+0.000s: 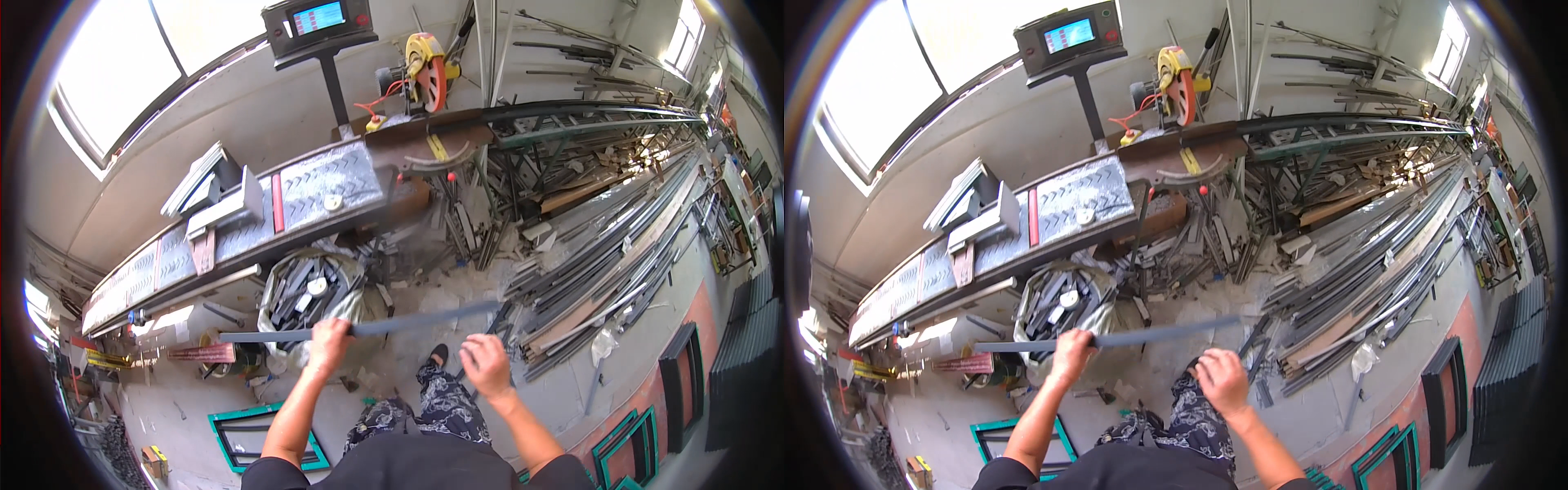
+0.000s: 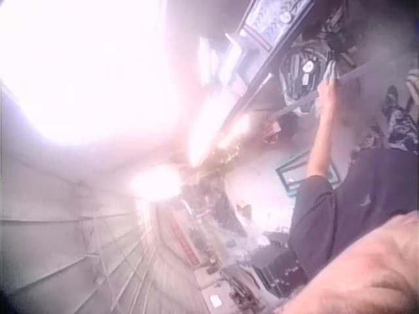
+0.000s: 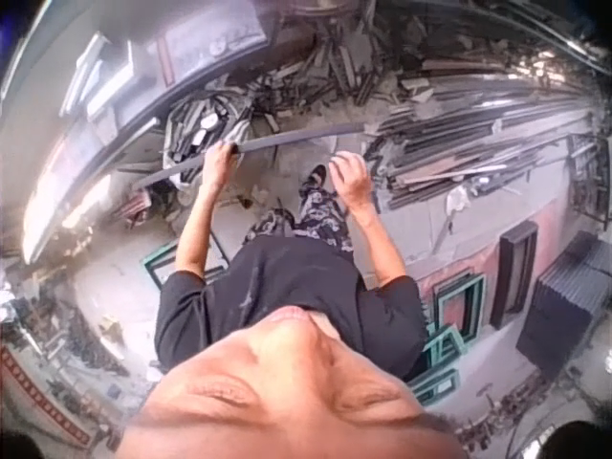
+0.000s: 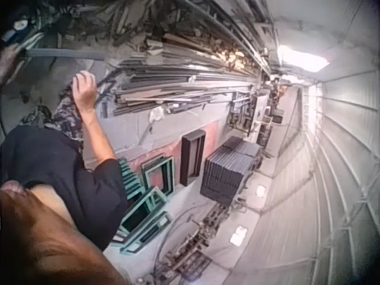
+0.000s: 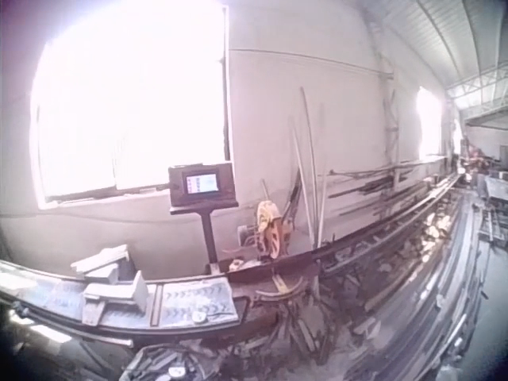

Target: The person picks up a long metal frame piece and carries it to a circular saw machine. They operate the saw to cut the metal piece and then carry it back to a stack of frames. The person applies green tape around the edges of a window frame and uses scissors to cut the tape. They then pick up the taped frame and place it onto a large stack of frames. Finally, the person walks over to another area and picks up a long metal piece.

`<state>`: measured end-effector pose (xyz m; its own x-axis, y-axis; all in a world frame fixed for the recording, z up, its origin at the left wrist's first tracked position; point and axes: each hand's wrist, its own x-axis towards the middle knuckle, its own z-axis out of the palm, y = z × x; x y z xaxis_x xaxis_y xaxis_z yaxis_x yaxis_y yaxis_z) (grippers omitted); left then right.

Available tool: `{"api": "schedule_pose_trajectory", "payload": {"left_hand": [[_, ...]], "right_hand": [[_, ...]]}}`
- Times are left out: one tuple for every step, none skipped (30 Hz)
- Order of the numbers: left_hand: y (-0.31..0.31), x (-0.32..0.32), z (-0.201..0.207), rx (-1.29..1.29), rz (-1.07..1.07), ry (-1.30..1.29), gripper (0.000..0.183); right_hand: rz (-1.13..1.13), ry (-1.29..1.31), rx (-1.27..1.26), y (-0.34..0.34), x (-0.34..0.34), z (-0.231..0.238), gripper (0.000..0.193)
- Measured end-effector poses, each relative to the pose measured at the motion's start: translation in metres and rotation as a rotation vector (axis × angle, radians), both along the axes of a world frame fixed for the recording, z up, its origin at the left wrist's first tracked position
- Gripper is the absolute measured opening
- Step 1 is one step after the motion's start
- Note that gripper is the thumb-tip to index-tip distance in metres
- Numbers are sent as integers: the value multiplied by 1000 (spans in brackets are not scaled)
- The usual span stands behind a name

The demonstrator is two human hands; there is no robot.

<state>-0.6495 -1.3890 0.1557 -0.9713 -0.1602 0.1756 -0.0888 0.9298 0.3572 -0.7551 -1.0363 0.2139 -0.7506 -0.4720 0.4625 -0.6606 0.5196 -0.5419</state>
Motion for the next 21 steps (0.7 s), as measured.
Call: {"api": "schedule_pose_trajectory", "payload": {"left_hand": [[-30, -30, 4, -9, 42, 63, 29], [-55, -59, 8, -94, 76, 188, 27], [-67, -94, 31, -77, 101, 197, 24], [-90, -120, 34, -64, 172, 167, 26], [-109, -147, 35, -125, 210, 239, 29], [-131, -171, 36, -174, 262, 204, 32], [-150, -195, 32, -200, 297, 188, 32], [-167, -221, 28, -224, 330, 171, 32], [-183, -249, 20, -218, 343, 162, 31], [-198, -275, 11, -214, 356, 147, 29], [-213, -304, 2, -252, 382, 93, 30], [-229, -334, -10, -248, 400, 107, 28], [-242, -360, -22, -243, 420, 67, 28], [-256, -386, -34, -238, 438, 29, 28], [-263, -410, -47, -214, 437, -1, 26], [-273, -435, -58, -169, 411, 32, 25], [-285, -465, -68, -139, 376, 53, 25], [-287, -493, -81, -101, 331, 52, 24], [-293, -517, -93, -106, 295, 79, 24], [-295, -536, -105, -144, 335, 8, 23], [-296, -555, -116, -115, 322, -25, 23]], "right_hand": [[10, 30, -14, -8, -39, 12, 12], [20, 90, 7, -14, -79, 26, 11], [23, 115, 14, -17, -116, 40, 11], [37, 139, 8, -27, -150, 54, 11], [44, 152, 10, -35, -183, 64, 11], [49, 163, 2, -46, -212, 72, 11], [65, 185, 12, -57, -239, 80, 11], [67, 185, 20, -70, -264, 86, 11], [92, 207, 17, -82, -287, 90, 12], [119, 222, 12, -95, -307, 95, 12], [138, 244, 21, -110, -327, 102, 13], [142, 251, 33, -123, -346, 104, 13], [161, 277, 60, -136, -365, 107, 14], [180, 303, 87, -149, -383, 109, 14], [211, 304, 113, -157, -401, 114, 15], [203, 324, 135, -167, -419, 118, 16], [190, 330, 155, -180, -441, 123, 17], [171, 313, 186, -186, -460, 123, 17], [169, 310, 208, -195, -476, 122, 18], [167, 308, 227, -204, -491, 123, 18], [171, 297, 239, -211, -504, 124, 20]]}}
